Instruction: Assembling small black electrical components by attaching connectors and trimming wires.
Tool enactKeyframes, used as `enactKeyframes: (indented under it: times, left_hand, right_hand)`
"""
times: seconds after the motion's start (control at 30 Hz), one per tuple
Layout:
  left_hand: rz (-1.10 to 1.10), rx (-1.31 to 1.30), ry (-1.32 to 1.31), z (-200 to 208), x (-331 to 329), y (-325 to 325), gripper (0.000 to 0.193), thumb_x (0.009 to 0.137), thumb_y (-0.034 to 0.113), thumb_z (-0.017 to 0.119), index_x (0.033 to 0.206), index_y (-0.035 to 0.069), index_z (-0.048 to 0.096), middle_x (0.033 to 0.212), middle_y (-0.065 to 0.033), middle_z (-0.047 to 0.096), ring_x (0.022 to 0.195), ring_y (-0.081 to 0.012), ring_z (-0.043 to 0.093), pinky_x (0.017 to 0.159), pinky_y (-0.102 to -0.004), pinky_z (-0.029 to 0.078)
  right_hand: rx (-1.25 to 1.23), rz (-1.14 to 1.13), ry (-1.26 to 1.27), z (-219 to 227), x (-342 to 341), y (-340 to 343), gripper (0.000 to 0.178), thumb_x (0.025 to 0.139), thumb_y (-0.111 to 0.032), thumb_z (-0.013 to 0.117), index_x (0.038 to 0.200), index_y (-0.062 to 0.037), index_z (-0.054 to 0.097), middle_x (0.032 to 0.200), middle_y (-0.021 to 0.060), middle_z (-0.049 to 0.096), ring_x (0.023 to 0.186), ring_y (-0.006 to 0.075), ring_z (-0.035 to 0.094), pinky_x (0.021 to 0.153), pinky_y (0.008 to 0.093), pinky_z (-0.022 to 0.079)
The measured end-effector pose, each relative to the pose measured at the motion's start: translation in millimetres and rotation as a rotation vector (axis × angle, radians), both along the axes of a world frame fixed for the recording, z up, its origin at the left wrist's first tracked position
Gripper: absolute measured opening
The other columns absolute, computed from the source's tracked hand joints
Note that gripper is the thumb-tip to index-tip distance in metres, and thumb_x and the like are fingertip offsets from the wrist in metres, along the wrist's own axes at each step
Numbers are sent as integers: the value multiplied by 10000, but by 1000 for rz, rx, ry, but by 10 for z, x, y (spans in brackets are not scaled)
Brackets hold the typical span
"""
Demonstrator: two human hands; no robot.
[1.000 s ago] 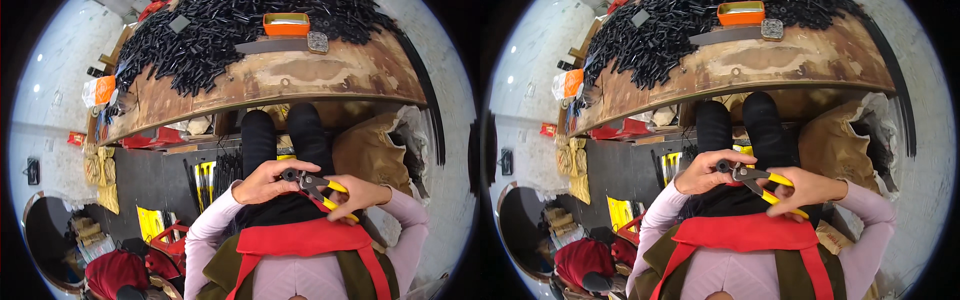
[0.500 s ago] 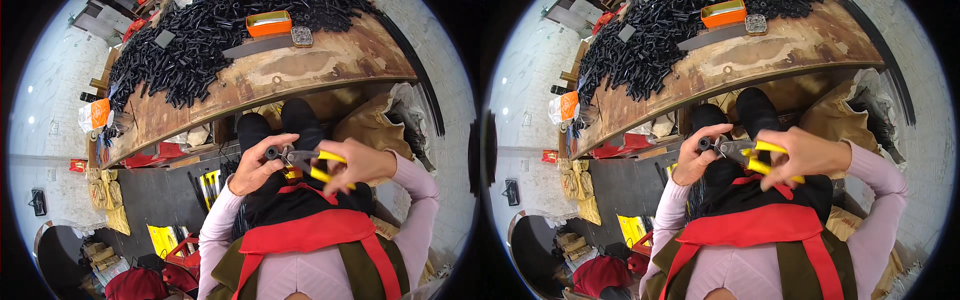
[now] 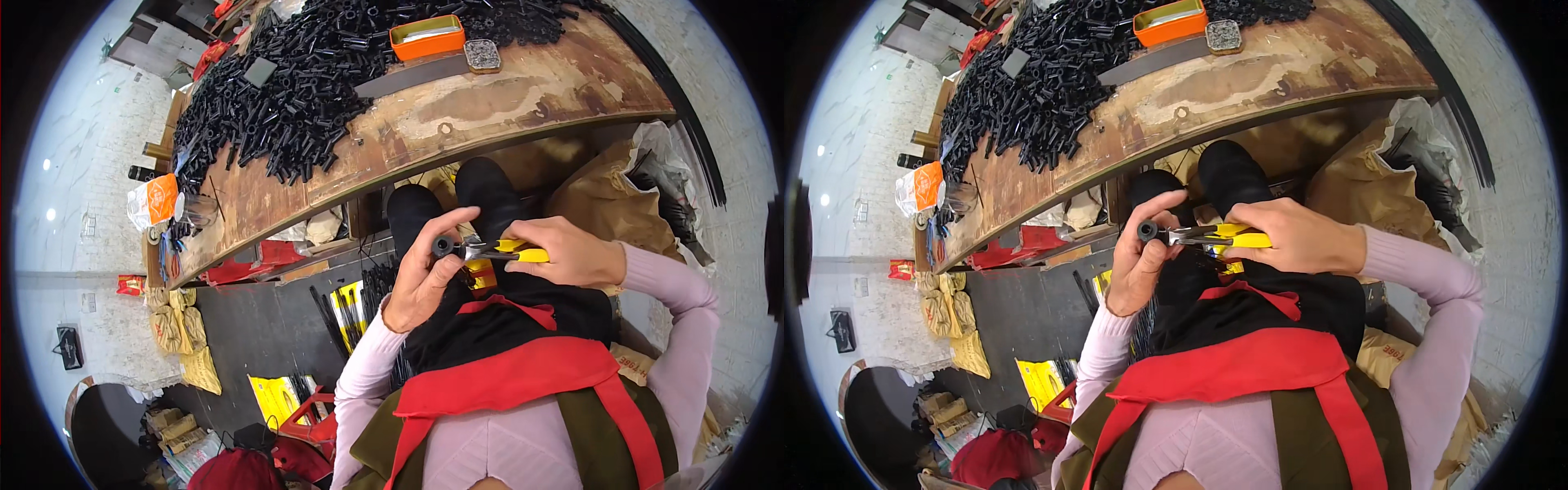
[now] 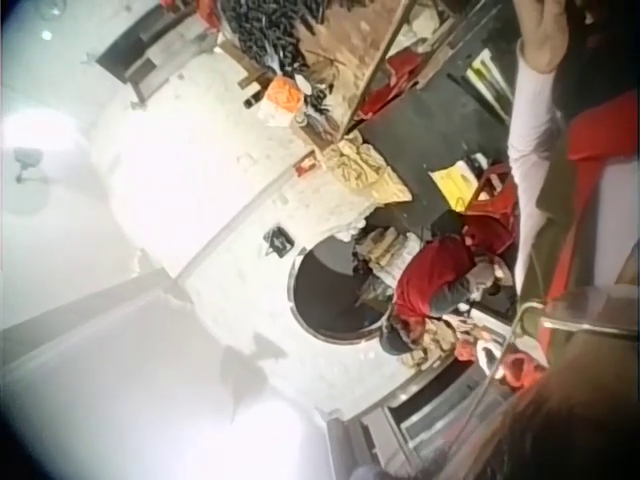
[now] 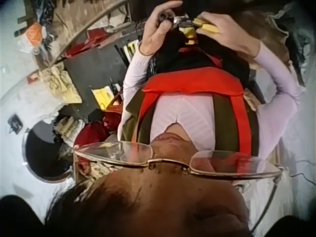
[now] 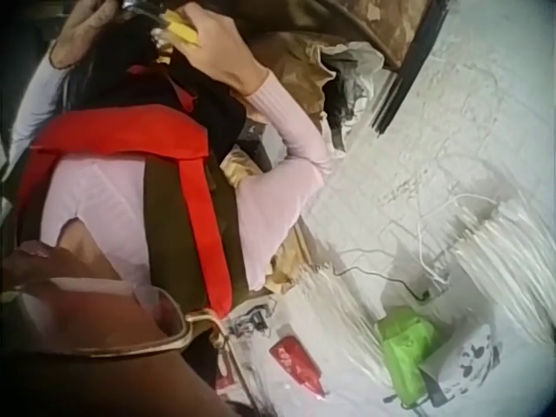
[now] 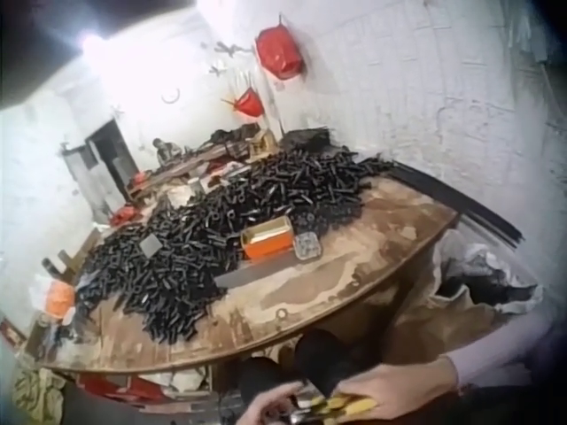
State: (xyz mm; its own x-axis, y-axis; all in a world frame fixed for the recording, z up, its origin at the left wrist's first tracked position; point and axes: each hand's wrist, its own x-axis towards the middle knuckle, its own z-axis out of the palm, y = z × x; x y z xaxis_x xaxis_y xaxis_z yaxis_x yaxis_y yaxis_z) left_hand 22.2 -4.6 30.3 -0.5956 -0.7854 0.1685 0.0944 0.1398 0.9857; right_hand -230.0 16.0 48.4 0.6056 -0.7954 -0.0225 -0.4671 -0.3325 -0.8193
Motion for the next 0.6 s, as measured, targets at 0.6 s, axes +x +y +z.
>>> enactKeyframes:
  times: [0.6]
  left_hand:
    - [-10,-17,-29,-202,80,-71,363,989,349,563,1049,0,485,846,-47,507,683,-105,452,635,-252,401]
  right_hand:
    - [211,90,197,642,-14,-95,374,993,-336,526,947,26,607,705,188,613,633,352,597,603,414,445]
